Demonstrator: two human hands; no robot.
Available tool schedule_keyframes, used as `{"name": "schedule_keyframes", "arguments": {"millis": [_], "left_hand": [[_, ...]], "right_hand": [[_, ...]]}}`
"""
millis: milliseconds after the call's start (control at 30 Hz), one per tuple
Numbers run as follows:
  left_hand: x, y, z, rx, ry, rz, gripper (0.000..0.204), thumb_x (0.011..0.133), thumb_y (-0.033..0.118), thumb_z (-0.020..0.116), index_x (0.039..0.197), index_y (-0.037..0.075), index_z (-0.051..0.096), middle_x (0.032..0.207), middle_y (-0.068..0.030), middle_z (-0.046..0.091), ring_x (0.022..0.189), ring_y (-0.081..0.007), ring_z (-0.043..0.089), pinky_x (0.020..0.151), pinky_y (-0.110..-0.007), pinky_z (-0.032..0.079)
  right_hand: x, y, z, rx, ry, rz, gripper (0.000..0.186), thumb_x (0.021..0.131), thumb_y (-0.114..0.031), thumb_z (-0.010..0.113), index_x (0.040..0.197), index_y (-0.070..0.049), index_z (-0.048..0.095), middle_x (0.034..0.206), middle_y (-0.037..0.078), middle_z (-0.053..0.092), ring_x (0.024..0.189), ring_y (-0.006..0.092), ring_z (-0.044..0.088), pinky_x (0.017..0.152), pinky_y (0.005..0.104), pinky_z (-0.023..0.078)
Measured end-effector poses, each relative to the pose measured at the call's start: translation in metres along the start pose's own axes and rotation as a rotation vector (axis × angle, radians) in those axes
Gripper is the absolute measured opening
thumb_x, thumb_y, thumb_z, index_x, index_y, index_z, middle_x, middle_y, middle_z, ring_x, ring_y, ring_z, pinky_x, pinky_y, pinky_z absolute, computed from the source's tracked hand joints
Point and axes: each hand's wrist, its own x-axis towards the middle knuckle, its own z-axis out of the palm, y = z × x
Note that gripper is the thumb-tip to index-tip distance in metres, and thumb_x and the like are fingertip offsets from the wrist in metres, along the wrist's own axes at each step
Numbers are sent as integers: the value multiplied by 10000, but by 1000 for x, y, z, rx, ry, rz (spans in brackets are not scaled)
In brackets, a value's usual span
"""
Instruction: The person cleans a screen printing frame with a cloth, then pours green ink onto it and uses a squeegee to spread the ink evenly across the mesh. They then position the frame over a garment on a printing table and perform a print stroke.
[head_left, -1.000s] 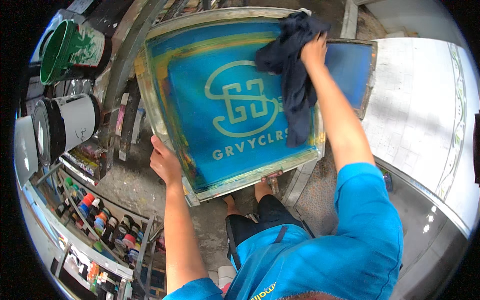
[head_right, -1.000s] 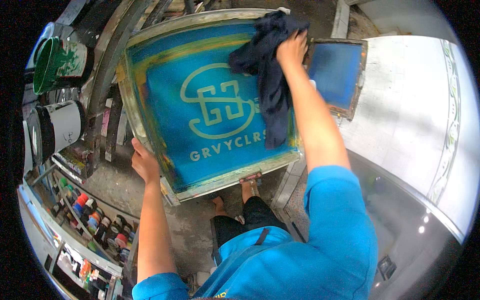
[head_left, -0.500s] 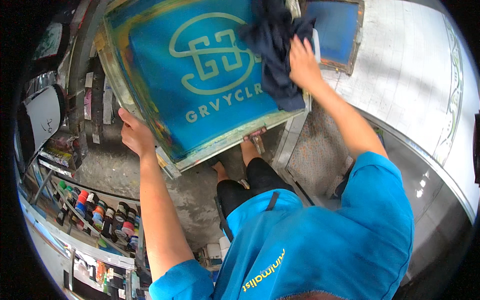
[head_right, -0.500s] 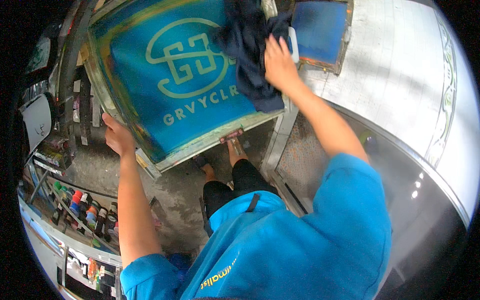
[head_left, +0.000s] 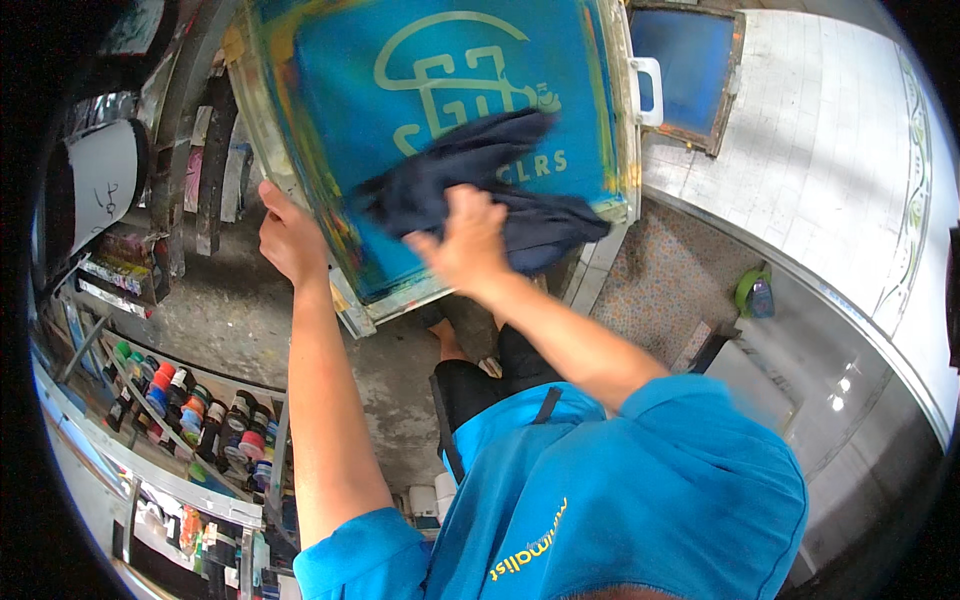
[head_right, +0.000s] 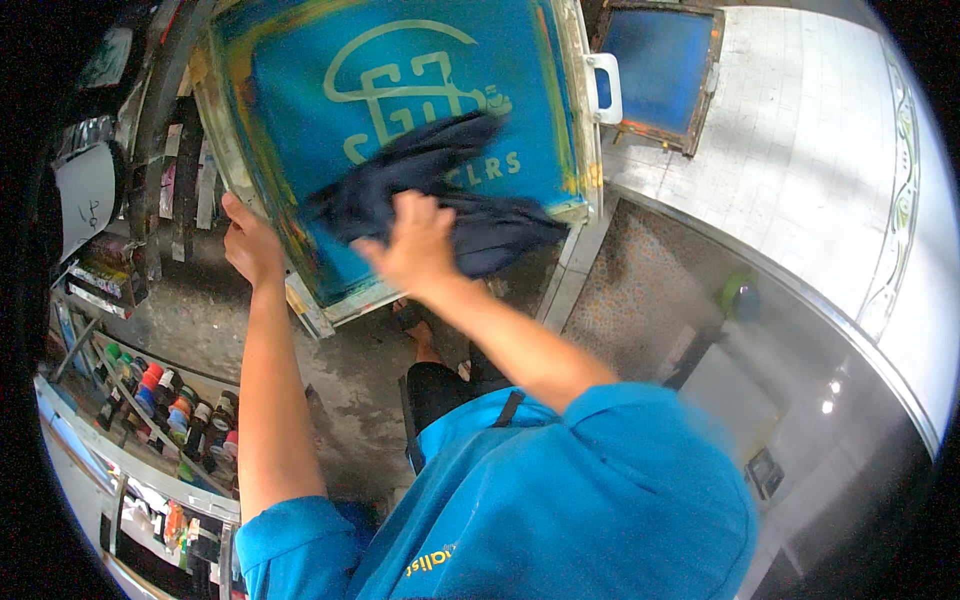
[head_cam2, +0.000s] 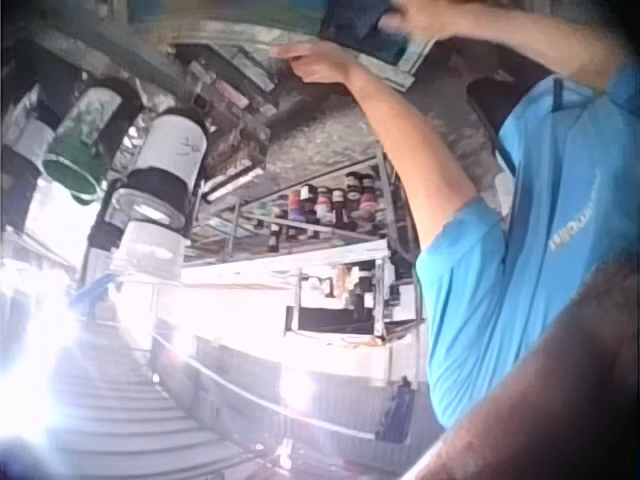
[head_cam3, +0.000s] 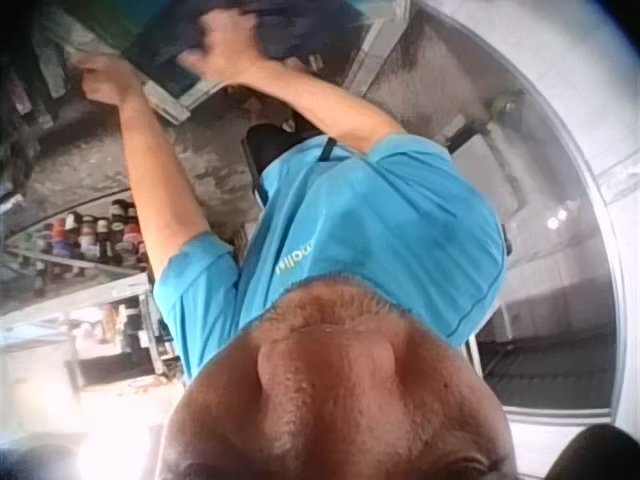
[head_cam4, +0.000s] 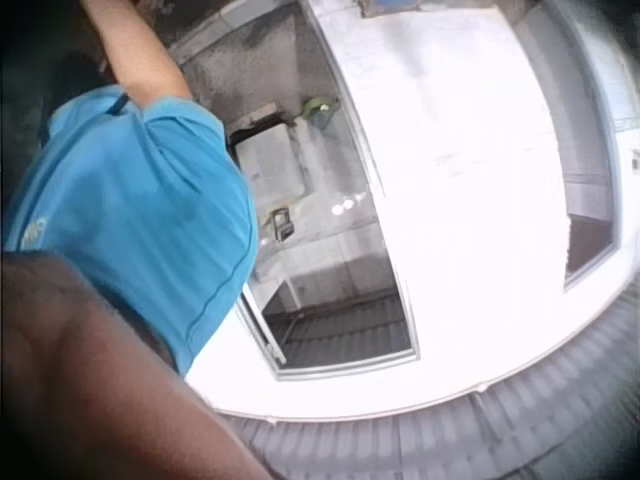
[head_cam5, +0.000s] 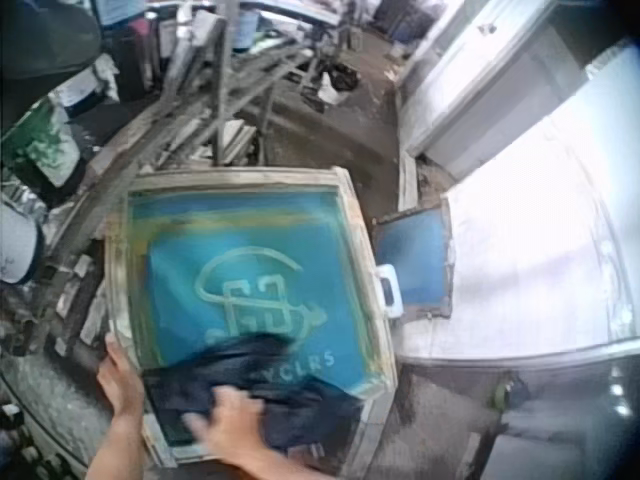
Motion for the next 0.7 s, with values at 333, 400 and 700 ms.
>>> {"name": "schedule_keyframes", "arguments": {"millis": [333, 400, 700], "left_hand": [[-6, 6, 3, -43, 52, 51, 882, 1043, 679, 310, 1023, -84, 751, 1048, -309, 724, 1048, -500, 662, 941, -534, 492], [-6, 4, 3, 24, 91, 58, 869, 1049, 665, 320, 921, -81, 746, 993, -324, 715, 1010, -500, 668, 911, -558, 485], [5, -1, 0, 2, 12, -21, 968, 977, 788, 323, 1081, -71, 758, 1107, -314, 717, 1116, -498, 650, 981, -512, 485]], "right_hand": [[18, 140, -131, 31, -223, 172, 488, 753, -202, 771, 1167, 12, 627, 1128, 197, 637, 1094, 395, 610, 944, 460, 509], [20, 161, -149, 56, 23, 336, 364, 823, -73, 710, 1164, 18, 623, 1197, 204, 671, 1142, 373, 640, 1008, 418, 495], [8, -81, 42, 467, -107, 13, 372, 942, -317, 610, 822, 28, 679, 801, 286, 681, 799, 475, 686, 747, 566, 532]]}}
